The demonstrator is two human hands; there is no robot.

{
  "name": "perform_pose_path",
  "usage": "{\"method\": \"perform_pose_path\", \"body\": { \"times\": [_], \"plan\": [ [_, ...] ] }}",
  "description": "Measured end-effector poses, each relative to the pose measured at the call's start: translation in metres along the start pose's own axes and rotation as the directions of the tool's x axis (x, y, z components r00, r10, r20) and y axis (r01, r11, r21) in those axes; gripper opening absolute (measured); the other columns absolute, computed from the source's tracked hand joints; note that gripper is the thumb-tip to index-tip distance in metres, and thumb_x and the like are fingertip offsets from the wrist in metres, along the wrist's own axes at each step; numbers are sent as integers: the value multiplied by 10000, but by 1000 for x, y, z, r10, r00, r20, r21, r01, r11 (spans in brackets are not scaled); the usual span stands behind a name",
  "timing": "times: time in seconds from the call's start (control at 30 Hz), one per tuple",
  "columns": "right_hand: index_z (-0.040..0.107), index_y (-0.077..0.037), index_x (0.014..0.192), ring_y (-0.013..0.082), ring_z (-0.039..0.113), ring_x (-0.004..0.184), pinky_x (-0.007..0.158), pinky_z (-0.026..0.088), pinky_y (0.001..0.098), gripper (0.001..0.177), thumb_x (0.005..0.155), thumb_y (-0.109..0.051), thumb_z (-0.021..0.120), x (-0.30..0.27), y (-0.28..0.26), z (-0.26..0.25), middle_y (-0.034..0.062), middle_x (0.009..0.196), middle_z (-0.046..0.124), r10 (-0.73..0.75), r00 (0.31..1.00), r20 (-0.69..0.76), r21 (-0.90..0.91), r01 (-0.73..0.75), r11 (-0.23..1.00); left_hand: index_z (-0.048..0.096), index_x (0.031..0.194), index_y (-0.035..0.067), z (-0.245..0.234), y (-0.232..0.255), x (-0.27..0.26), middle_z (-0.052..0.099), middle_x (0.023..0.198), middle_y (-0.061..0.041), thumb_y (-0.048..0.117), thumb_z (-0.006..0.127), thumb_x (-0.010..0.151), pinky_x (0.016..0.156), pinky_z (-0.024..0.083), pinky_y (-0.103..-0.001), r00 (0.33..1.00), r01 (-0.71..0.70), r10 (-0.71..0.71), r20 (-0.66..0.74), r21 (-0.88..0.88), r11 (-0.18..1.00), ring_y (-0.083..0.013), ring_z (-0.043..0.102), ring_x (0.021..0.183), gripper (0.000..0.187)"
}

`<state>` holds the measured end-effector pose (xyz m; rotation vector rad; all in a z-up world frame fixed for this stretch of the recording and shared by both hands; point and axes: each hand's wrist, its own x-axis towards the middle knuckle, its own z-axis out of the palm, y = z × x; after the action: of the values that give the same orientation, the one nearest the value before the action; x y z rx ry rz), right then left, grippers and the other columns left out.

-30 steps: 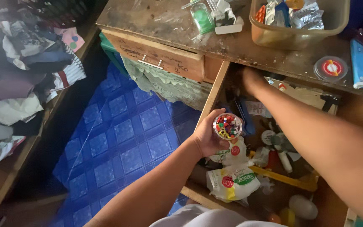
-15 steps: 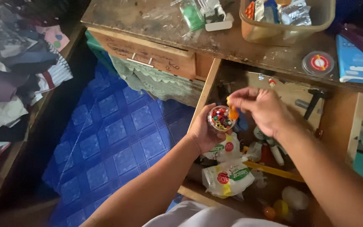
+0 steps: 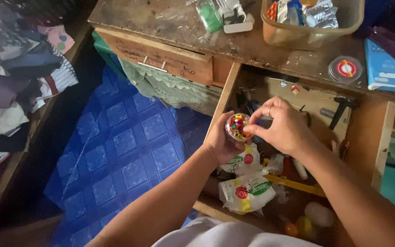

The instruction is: The person opens a wooden dresser drawer and sorts through various items including a paper note, a small container of colorful beads, a spool of blue thread, and several packets. They move items around inside the drawer and place some on the dresser surface, then return them to the drawer.

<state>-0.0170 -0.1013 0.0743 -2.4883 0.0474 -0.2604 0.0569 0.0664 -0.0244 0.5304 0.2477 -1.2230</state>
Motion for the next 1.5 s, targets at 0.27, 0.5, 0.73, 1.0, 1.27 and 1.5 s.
{"method": "perform_pose_path", "body": {
  "times": [0.27, 0.5, 0.73, 1.0, 1.27, 1.5],
  "plan": [
    [668, -35, 1015, 209, 684, 827, 726, 569, 346, 116, 938, -122, 665, 17, 61, -9, 133, 975, 723, 533, 724, 438, 626, -671, 397, 666, 1004, 118, 0, -6, -11, 685, 860, -86, 543, 478, 1000, 498, 418, -261, 985, 33, -21, -171, 70, 997, -231, 644, 736, 465],
    [634, 27, 1133, 195, 714, 877, 777, 606, 318, 182, 965, 4, 699, 134, 54, 8, 142, 1025, 719, 27, 981, 192, 853, -180, 490, 670, 972, 143, -10, -17, -16, 687, 879, -54, 559, 523, 1005, 485, 405, -263, 988, 80, -82, -131, -23, 997, -209, 628, 725, 442],
    [681, -27, 1025, 228, 711, 764, 658, 594, 360, 81, 956, 13, 698, 143, 99, 42, 136, 888, 728, 20, 963, 270, 690, -207, 693, 695, 934, 173, -5, -20, -26, 691, 814, -34, 574, 538, 962, 453, 386, -269, 988, 59, -58, -144, 6, 998, -182, 576, 632, 431],
    [814, -78, 937, 377, 656, 1098, 877, 478, 575, 218, 739, -91, 723, 79, 177, 173, 205, 1038, 744, 176, 963, 202, -504, -52, 862, 671, 892, 166, -6, -17, -26, 670, 787, -6, 557, 560, 991, 475, 379, -274, 986, 60, -63, -151, -24, 998, -159, 572, 653, 419],
    [810, -60, 793, 380, 643, 1143, 800, 504, 565, 120, 692, -83, 750, 76, 177, 170, 179, 1073, 737, 120, 976, 182, -521, -8, 853, 674, 897, 163, 2, -16, -31, 668, 800, -12, 546, 531, 984, 494, 383, -262, 978, 65, -59, -201, 22, 998, -156, 582, 694, 418],
    [774, -79, 1020, 353, 719, 864, 771, 560, 453, 201, 843, -175, 772, 65, 195, 135, 219, 962, 748, 341, 914, -219, 5, -348, 937, 666, 891, 169, 5, -15, -36, 674, 810, -5, 525, 554, 996, 494, 377, -257, 987, 59, -60, -147, -9, 998, -147, 577, 701, 389]
  ]
}}
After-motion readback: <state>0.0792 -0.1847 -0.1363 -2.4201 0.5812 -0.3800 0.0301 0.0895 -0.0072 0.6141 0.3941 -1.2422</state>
